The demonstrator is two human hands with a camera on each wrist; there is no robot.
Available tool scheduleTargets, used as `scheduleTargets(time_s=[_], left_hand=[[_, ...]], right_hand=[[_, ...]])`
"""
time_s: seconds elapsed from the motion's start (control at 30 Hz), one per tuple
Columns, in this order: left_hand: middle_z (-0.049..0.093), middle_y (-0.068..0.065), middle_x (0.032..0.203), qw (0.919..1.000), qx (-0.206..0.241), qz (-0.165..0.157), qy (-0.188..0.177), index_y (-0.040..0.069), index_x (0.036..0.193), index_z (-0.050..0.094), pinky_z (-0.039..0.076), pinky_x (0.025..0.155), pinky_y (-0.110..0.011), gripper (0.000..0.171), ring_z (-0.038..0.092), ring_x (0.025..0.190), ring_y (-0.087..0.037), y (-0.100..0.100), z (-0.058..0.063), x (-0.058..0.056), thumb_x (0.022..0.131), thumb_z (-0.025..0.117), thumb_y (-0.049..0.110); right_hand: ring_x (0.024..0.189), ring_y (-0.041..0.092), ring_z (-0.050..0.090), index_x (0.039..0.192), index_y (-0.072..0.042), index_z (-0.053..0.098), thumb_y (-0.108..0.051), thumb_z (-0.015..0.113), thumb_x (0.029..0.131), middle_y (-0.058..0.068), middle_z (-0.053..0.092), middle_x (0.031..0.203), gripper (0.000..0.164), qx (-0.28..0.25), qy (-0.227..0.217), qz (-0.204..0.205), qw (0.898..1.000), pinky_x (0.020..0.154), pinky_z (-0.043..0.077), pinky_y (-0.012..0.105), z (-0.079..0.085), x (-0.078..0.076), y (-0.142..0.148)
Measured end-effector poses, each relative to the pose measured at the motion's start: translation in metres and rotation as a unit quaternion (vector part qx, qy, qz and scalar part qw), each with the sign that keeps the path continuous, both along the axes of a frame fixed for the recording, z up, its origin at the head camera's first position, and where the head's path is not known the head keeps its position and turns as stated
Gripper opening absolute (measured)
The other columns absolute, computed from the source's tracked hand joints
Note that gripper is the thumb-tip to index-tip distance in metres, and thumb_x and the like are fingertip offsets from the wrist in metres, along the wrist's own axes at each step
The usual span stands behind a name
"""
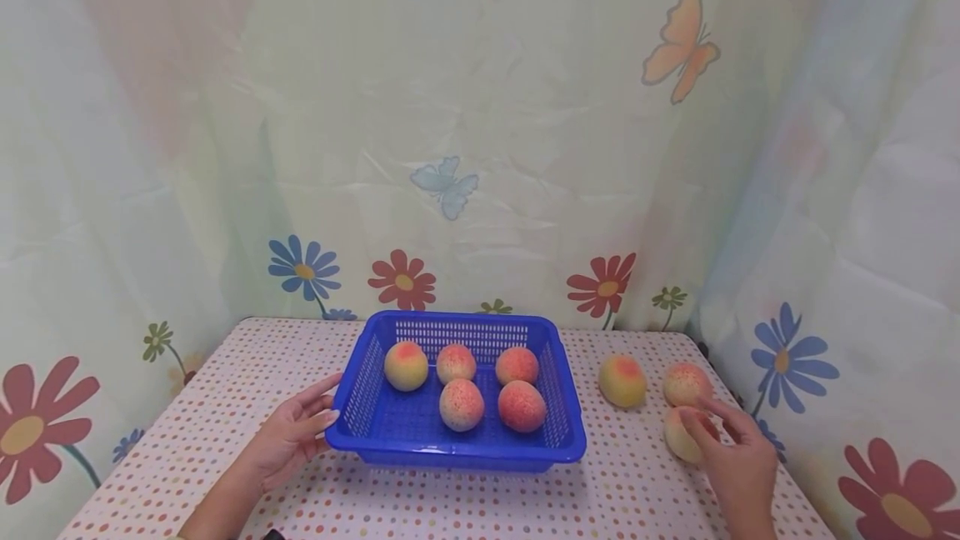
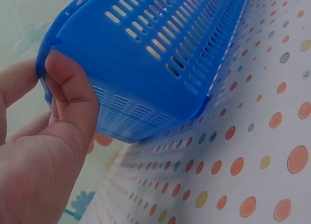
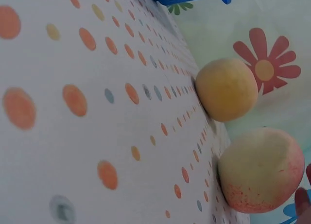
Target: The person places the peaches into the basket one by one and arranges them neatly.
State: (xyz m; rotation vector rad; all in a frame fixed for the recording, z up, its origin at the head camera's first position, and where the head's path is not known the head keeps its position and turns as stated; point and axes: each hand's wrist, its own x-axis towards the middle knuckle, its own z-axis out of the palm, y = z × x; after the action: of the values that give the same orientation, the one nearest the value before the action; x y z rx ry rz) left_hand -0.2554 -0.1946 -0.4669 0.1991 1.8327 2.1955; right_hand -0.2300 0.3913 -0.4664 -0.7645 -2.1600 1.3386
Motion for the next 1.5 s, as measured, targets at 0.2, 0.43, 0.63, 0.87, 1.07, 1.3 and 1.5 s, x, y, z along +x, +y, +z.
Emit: scheduleTargets(time_s=[0.2, 0.43, 0.63, 0.87, 1.07, 1.3, 1.5], left_hand=[[0.06, -0.003, 0.122, 1.0, 0.003, 0.002, 0.0, 0.012, 0.164, 0.02, 0.06, 0.091, -0.033, 0.079, 0.067, 0.104, -0.016, -0.001, -0.001, -0.002, 0.1, 0.065, 0.012], [0.06, -0.003, 0.122, 1.0, 0.006, 0.0, -0.001, 0.013, 0.164, 0.022, 0.06, 0.089, -0.032, 0.078, 0.067, 0.104, -0.016, 0.0, 0.0, -0.002, 0.1, 0.065, 0.012], [0.06, -0.003, 0.122, 0.9999, 0.009, 0.003, -0.005, 0.013, 0.164, 0.022, 0.06, 0.09, -0.032, 0.078, 0.067, 0.104, -0.017, 0.001, 0.0, -0.001, 0.099, 0.065, 0.011], [0.061, -0.006, 0.128, 0.9998, 0.015, 0.001, -0.009, 0.012, 0.164, 0.021, 0.06, 0.091, -0.034, 0.078, 0.068, 0.108, -0.019, 0.001, 0.0, -0.001, 0.099, 0.066, 0.011], [0.061, -0.005, 0.127, 0.9997, 0.02, -0.003, -0.009, 0.012, 0.164, 0.02, 0.06, 0.091, -0.033, 0.079, 0.068, 0.107, -0.017, 0.001, 0.0, -0.001, 0.099, 0.066, 0.011], [0.061, -0.006, 0.126, 0.9998, 0.018, -0.001, -0.006, 0.012, 0.163, 0.022, 0.06, 0.091, -0.035, 0.078, 0.068, 0.108, -0.019, 0.0, -0.001, -0.001, 0.099, 0.066, 0.011], [0.06, -0.006, 0.127, 0.9998, 0.018, 0.0, -0.006, 0.012, 0.163, 0.022, 0.06, 0.093, -0.036, 0.078, 0.067, 0.11, -0.021, 0.0, -0.002, -0.001, 0.099, 0.065, 0.01]], right_hand=[[0.155, 0.033, 0.027, 0.156, -0.014, 0.042, -0.056, 0.077, 0.085, 0.009, 0.032, 0.168, 0.089, 0.003, -0.062, 0.062, 0.996, 0.122, 0.033, 0.056, -0.002, -0.007, 0.008], [0.154, 0.047, 0.022, 0.163, -0.011, 0.026, -0.058, 0.076, 0.086, 0.023, 0.023, 0.168, 0.103, -0.006, -0.102, 0.088, 0.991, 0.116, 0.033, 0.066, -0.004, -0.011, 0.013], [0.151, 0.049, 0.024, 0.164, -0.011, 0.02, -0.059, 0.077, 0.084, 0.025, 0.023, 0.167, 0.109, -0.026, -0.123, 0.096, 0.987, 0.115, 0.035, 0.067, -0.008, -0.013, 0.016], [0.151, 0.052, 0.023, 0.164, -0.008, 0.014, -0.055, 0.077, 0.086, 0.027, 0.017, 0.168, 0.11, -0.028, -0.138, 0.115, 0.983, 0.117, 0.032, 0.068, -0.012, -0.014, 0.021], [0.149, 0.054, 0.024, 0.164, -0.007, 0.013, -0.05, 0.079, 0.086, 0.029, 0.018, 0.166, 0.111, -0.032, -0.153, 0.111, 0.981, 0.116, 0.031, 0.068, -0.014, -0.014, 0.021], [0.144, 0.053, 0.03, 0.163, -0.004, 0.017, -0.05, 0.079, 0.085, 0.033, 0.027, 0.162, 0.109, -0.017, -0.161, 0.114, 0.98, 0.114, 0.034, 0.068, -0.015, -0.015, 0.021], [0.142, 0.052, 0.034, 0.162, -0.003, 0.019, -0.051, 0.08, 0.084, 0.034, 0.03, 0.159, 0.11, -0.011, -0.163, 0.11, 0.98, 0.113, 0.036, 0.068, -0.017, -0.016, 0.022]])
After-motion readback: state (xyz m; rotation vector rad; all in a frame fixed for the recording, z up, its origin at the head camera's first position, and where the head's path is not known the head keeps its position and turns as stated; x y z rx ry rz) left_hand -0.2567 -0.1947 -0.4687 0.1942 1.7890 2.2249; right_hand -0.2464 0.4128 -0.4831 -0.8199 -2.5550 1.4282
